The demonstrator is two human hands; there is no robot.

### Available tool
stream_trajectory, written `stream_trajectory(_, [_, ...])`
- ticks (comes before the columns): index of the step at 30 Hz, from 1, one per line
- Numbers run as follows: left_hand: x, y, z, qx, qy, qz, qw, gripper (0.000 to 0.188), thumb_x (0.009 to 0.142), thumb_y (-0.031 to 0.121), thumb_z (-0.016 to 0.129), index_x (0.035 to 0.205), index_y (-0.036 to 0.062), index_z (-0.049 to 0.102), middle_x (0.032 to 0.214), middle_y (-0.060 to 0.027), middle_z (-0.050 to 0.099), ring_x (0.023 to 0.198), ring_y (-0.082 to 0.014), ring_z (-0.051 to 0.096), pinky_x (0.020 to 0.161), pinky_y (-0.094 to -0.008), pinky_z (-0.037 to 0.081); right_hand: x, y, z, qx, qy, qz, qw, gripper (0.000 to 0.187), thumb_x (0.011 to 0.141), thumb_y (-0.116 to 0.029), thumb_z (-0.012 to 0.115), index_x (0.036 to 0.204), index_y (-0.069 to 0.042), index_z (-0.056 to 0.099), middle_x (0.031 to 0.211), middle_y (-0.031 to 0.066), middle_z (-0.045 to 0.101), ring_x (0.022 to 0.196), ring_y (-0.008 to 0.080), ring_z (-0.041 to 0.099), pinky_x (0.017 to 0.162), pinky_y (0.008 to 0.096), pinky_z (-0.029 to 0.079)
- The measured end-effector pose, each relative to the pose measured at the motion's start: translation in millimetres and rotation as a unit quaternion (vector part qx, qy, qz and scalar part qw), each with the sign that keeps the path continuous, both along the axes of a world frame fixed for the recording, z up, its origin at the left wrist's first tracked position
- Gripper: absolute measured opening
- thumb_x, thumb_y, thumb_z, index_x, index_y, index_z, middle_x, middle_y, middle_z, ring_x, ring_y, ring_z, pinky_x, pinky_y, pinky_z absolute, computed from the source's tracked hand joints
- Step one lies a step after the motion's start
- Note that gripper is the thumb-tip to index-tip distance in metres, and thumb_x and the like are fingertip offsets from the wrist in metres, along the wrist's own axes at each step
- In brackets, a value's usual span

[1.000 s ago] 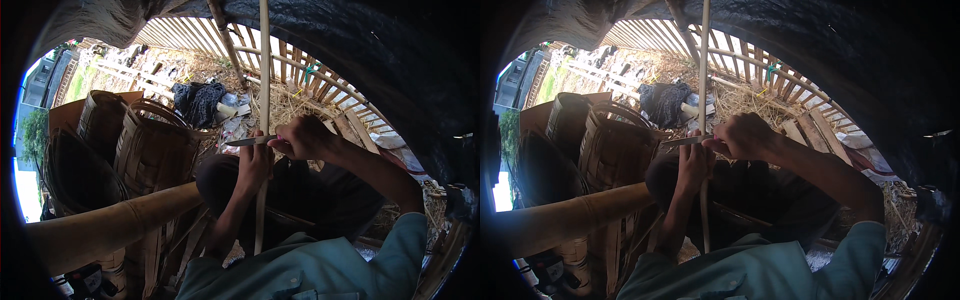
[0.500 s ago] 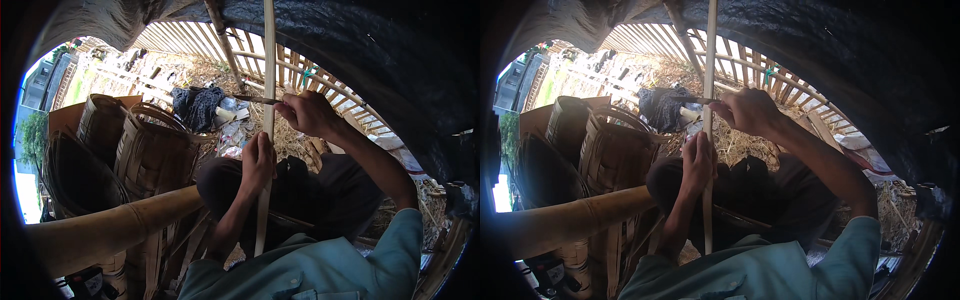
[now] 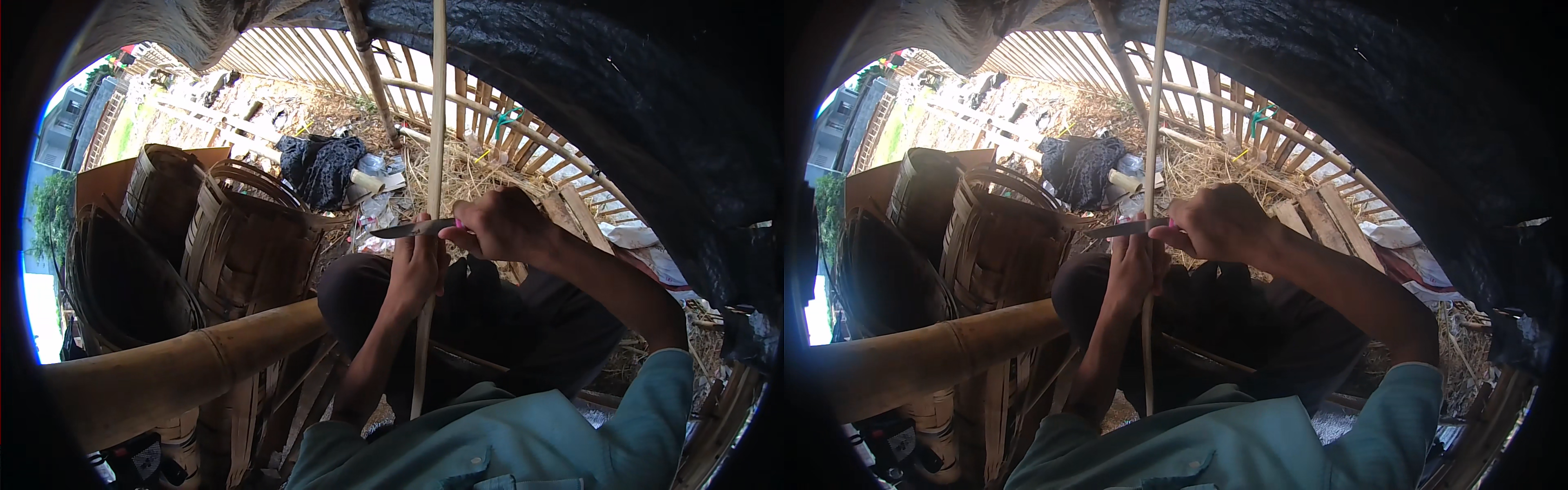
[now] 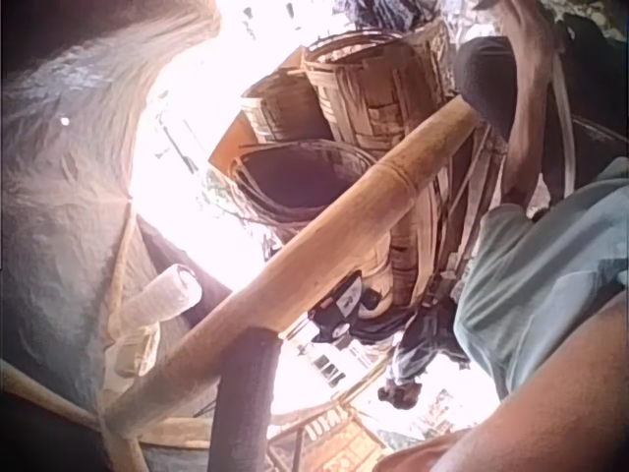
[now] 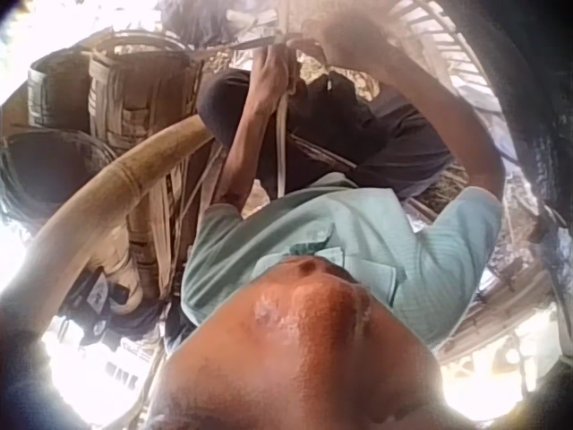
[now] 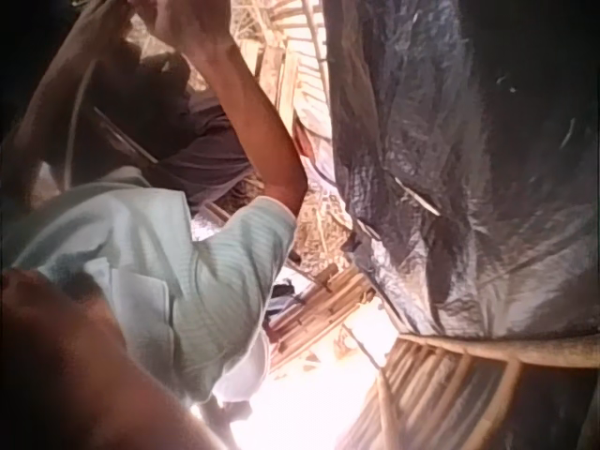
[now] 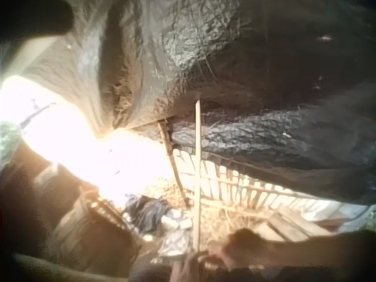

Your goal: The person uses a knife to shave and smooth thin layers off a wooden strip by holding it against a vertical wooden pole.

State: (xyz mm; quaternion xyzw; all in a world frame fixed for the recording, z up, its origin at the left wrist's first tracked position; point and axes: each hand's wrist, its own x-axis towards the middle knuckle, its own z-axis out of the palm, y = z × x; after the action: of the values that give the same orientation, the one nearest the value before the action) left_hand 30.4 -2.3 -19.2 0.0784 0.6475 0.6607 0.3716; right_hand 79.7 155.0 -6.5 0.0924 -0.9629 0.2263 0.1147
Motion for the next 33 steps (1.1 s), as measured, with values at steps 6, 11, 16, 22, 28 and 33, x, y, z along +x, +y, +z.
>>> stream_trajectory(6, [7,-4,1,0.037,0.001,-0.013,0.999,0.037,0.098,0.033,0.029,0.073,0.0089,0.04,0.044,0.001,0.032,0.029,-0.0088,0.03,0.026,-0.0224,0.027,-24,30,10,0.003,-0.061,-0.19,0.98,0.045,0.091,-0.037,0.046,0.066,-0.002,0.056,0.045,0.0138,0.051,0.044,0.0299,0.057,0.042,0.0399,0.043])
stream_trajectory(11, [-4,1,6,0.115,-0.077,0.009,0.99,0.037,0.098,0.033,0.03,0.069,0.0116,0.039,0.045,0.0028,0.029,0.029,-0.007,0.025,0.024,-0.0209,0.023,-15,34,-1,-0.069,0.001,-0.144,0.987,0.038,0.093,-0.027,0.044,0.067,0.0,0.055,0.048,0.0158,0.049,0.047,0.0315,0.054,0.047,0.0391,0.041])
stream_trajectory(16, [-4,0,6,0.142,-0.125,-0.001,0.982,0.035,0.097,0.032,0.032,0.07,0.0115,0.04,0.047,0.0027,0.031,0.029,-0.0073,0.024,0.024,-0.0208,0.022,-12,35,-1,-0.118,0.011,-0.11,0.987,0.035,0.091,-0.025,0.047,0.066,-0.002,0.052,0.045,0.0133,0.045,0.044,0.0307,0.052,0.045,0.0388,0.038])
stream_trajectory(22, [-9,-8,-2,0.153,-0.133,-0.031,0.979,0.034,0.096,0.034,0.032,0.073,0.0109,0.043,0.048,0.0026,0.032,0.03,-0.0079,0.024,0.025,-0.0208,0.023,-6,11,8,-0.067,-0.046,0.017,0.997,0.035,0.087,-0.028,0.055,0.063,-0.002,0.055,0.045,0.0123,0.048,0.043,0.0296,0.054,0.044,0.0374,0.041])
stream_trajectory(28, [-8,-9,-1,0.15,-0.163,-0.071,0.973,0.034,0.096,0.035,0.031,0.078,0.0092,0.043,0.052,0.0015,0.033,0.036,-0.0084,0.03,0.031,-0.0211,0.027,-6,11,5,-0.061,-0.032,0.021,0.997,0.041,0.087,-0.033,0.053,0.062,-0.001,0.056,0.045,0.0137,0.049,0.043,0.0308,0.055,0.044,0.0382,0.042])
stream_trajectory(33, [-4,-9,-23,0.059,0.04,-0.043,0.997,0.032,0.097,0.031,0.035,0.077,0.0078,0.043,0.057,0.0033,0.033,0.043,-0.0048,0.032,0.038,-0.0204,0.028,-6,6,5,-0.031,-0.038,0.005,0.999,0.044,0.088,-0.036,0.052,0.061,-0.002,0.055,0.046,0.015,0.05,0.044,0.0318,0.055,0.044,0.0389,0.043])
